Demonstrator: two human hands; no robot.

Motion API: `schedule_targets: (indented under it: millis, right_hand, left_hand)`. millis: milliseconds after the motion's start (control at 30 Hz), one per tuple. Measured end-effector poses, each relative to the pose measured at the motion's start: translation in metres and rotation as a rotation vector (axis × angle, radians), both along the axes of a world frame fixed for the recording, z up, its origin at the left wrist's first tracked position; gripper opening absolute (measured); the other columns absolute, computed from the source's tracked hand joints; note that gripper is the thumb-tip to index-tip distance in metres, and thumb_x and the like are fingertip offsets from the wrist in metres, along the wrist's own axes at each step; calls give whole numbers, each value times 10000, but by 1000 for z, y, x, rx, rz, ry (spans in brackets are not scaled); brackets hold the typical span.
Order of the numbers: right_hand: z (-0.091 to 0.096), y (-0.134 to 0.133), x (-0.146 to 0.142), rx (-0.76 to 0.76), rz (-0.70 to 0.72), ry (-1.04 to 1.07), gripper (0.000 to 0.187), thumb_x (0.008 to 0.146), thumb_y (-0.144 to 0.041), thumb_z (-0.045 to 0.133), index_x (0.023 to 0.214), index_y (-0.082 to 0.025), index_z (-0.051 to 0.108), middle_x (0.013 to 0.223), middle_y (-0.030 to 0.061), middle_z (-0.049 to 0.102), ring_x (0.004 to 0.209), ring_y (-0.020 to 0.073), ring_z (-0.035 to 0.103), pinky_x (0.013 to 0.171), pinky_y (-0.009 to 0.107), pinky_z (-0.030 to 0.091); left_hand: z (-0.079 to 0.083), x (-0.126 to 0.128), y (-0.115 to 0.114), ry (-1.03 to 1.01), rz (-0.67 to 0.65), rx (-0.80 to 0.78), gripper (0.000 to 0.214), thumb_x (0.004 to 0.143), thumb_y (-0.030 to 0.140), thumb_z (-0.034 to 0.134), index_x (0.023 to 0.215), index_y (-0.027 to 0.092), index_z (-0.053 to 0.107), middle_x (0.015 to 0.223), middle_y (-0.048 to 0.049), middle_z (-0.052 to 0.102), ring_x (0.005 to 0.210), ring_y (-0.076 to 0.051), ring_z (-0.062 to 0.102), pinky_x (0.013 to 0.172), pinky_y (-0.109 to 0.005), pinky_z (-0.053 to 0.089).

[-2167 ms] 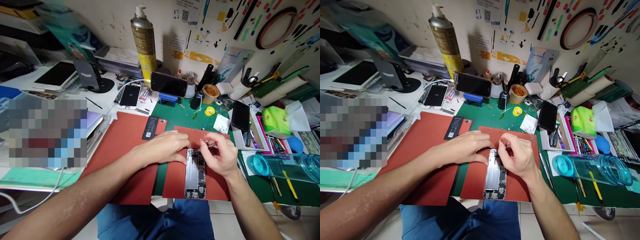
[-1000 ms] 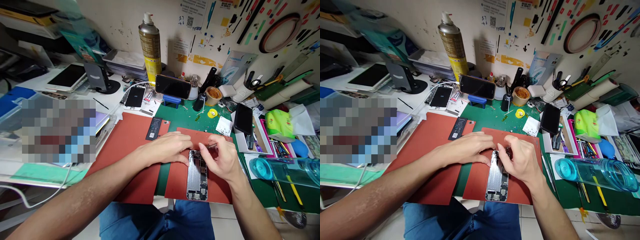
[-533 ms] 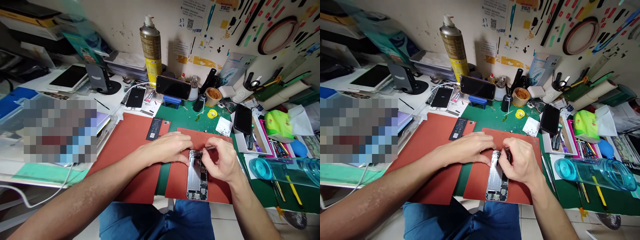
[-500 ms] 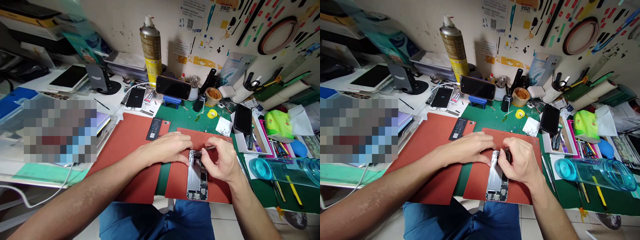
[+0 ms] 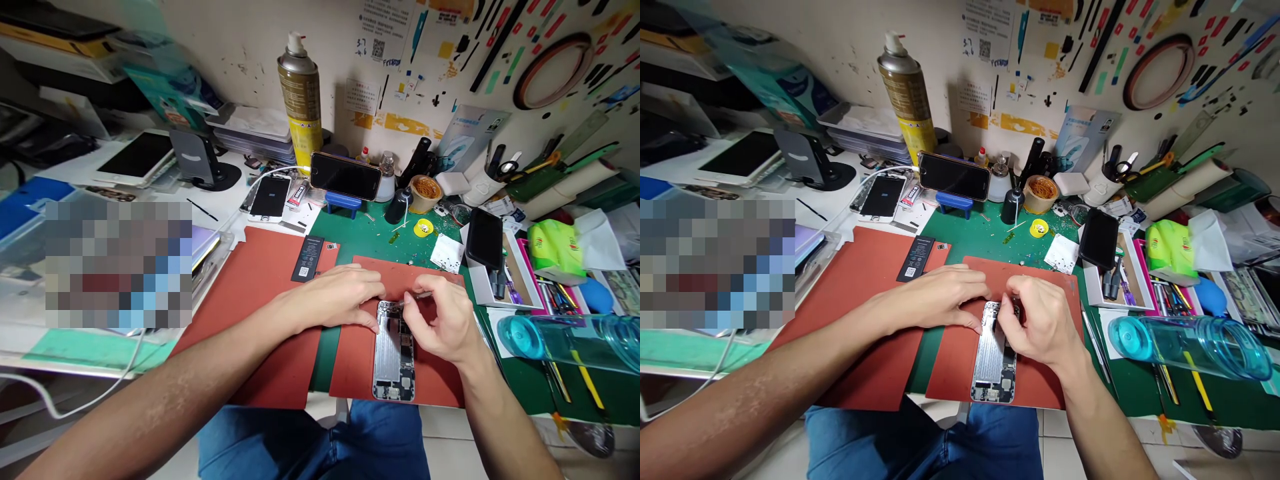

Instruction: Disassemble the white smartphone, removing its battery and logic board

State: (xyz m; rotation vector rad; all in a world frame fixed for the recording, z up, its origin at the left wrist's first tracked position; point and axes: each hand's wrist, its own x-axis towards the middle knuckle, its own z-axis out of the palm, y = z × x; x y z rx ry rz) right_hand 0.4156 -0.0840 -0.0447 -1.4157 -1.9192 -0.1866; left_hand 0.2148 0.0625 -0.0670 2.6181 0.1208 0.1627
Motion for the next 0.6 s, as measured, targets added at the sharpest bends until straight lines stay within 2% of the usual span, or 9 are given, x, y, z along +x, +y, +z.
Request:
schedule_targets:
  millis: [367,500,600]
  right_hand:
    - [2,-1,-1,-21,-32,31,163,1031,-193,678,1135,-211,554,726,-52,635,536,130,616,533,276,474]
    - [2,-2,-2,-24,-7,30,164,1024,-187,638,1167,-201,560,796,-13,681,623,157,684,583,287,517]
    - [1,-2,-1,-19,-26,31,208,1025,-231,693,1185,-193,566,764,-31,667,582,143,664,557,275,503]
  left_hand:
    - [-1,0,0,-30,-8,-5,488,968,631,742,1144,176,737,1008,-49,725,928,-250,702,880,-378,472]
    - [-1,0,0,3,0,-11,479,959,615,764,1190,198,727,1063,-47,736,978,-253,716,908,-367,466]
    - [0,0,0,7,7,-25,450,961,593,778,1175,199,736,1046,-44,734,974,-251,720,899,-360,469]
